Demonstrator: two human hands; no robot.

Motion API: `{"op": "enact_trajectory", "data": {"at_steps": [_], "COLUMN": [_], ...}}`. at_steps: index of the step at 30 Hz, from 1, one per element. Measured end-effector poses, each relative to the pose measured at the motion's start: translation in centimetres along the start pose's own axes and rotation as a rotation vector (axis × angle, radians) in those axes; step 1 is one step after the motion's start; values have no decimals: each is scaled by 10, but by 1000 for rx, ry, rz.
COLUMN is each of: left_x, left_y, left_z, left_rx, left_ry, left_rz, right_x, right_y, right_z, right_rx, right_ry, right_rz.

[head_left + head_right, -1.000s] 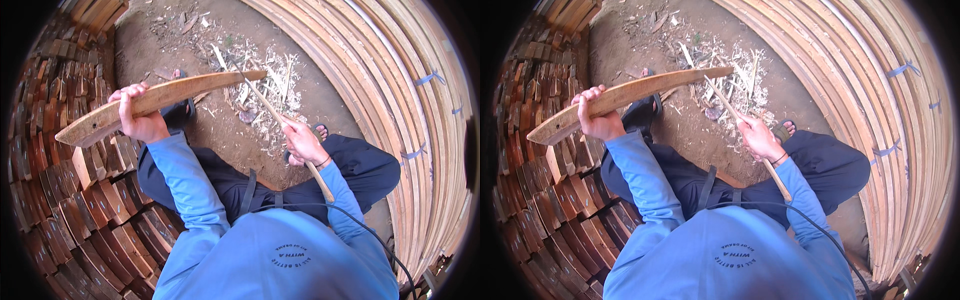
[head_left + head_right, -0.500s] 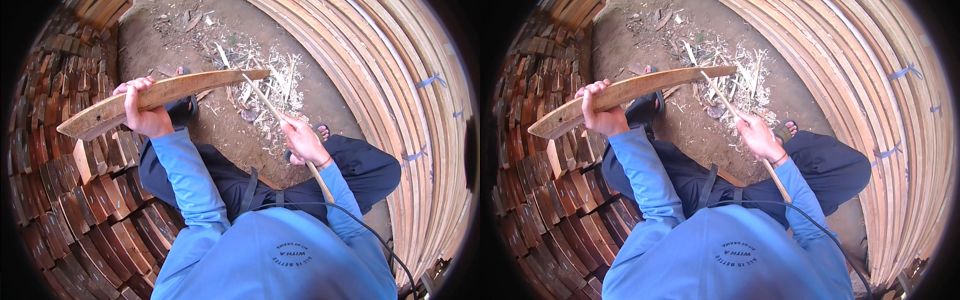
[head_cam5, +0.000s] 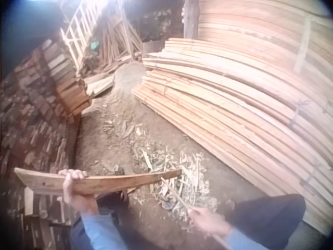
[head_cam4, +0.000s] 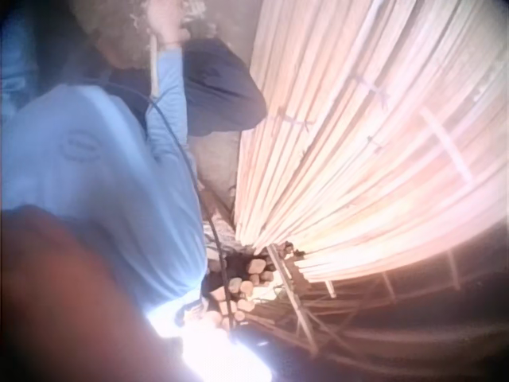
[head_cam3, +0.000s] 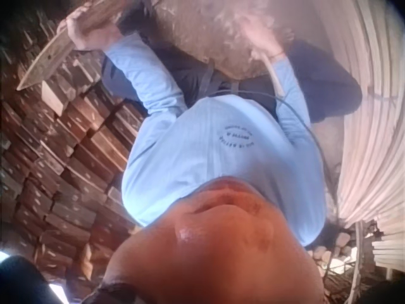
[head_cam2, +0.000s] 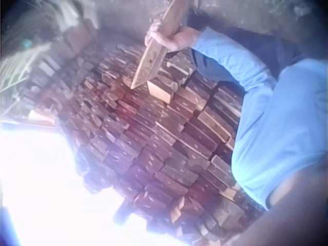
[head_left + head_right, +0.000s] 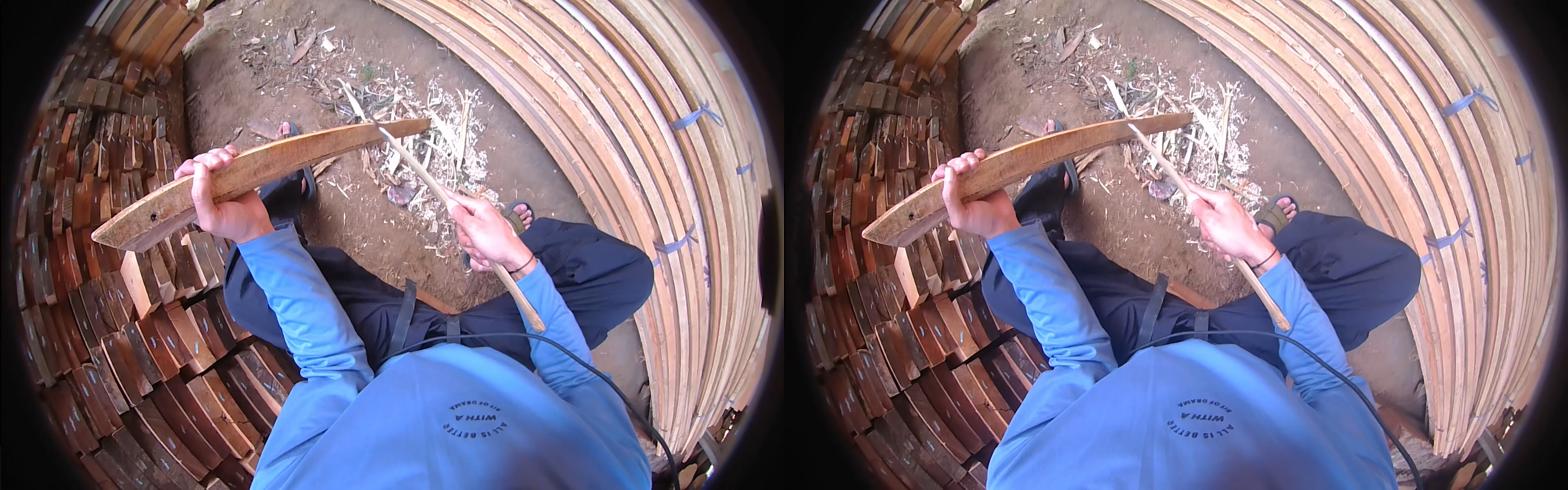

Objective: The person shapes a curved piece of wood by hand using a knife to shave off thin strips of material, holding the wood steady while sitting near stacks of timber.

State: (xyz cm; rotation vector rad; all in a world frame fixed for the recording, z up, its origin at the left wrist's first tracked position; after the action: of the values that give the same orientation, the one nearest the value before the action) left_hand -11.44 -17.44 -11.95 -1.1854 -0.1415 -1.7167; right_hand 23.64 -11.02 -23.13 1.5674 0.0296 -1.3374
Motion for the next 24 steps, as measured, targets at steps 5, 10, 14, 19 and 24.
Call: {"op": "enact_trajectory", "data": {"at_steps": [5, 10, 14, 19, 24], "left_x": [0, -1, 1, -2, 0], "left_y": [1, 4, 2, 1, 1], "left_z": [2, 4, 5, 7, 5], "left_rx": [28, -26, 3, -17, -11], "left_ry": [6, -12, 47, 67, 42], "left_rz": [-2, 3, -1, -4, 15], "right_x": [25, 20, 27, 45, 5], "right_y": [-20, -3, -14, -21, -4], "right_z": [-17, -13, -28, -32, -19], "right_rx": [175, 105, 133, 145, 51], "right_ry": [430, 283, 275, 265, 168], "right_rz": [-136, -52, 2, -18, -27]}}
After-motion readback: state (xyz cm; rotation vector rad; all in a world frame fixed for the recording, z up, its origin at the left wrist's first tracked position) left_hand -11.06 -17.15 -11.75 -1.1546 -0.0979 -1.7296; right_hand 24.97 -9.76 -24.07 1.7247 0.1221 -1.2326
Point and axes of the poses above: each hand's wrist, its own y-axis away from the middle knuckle, its own z-axis out of the palm, x = y × z, the point moved 5 cm from there along -y, towards the middle knuckle, and after that the axes turned 2 degrees about -x, right-handed, at the moved point
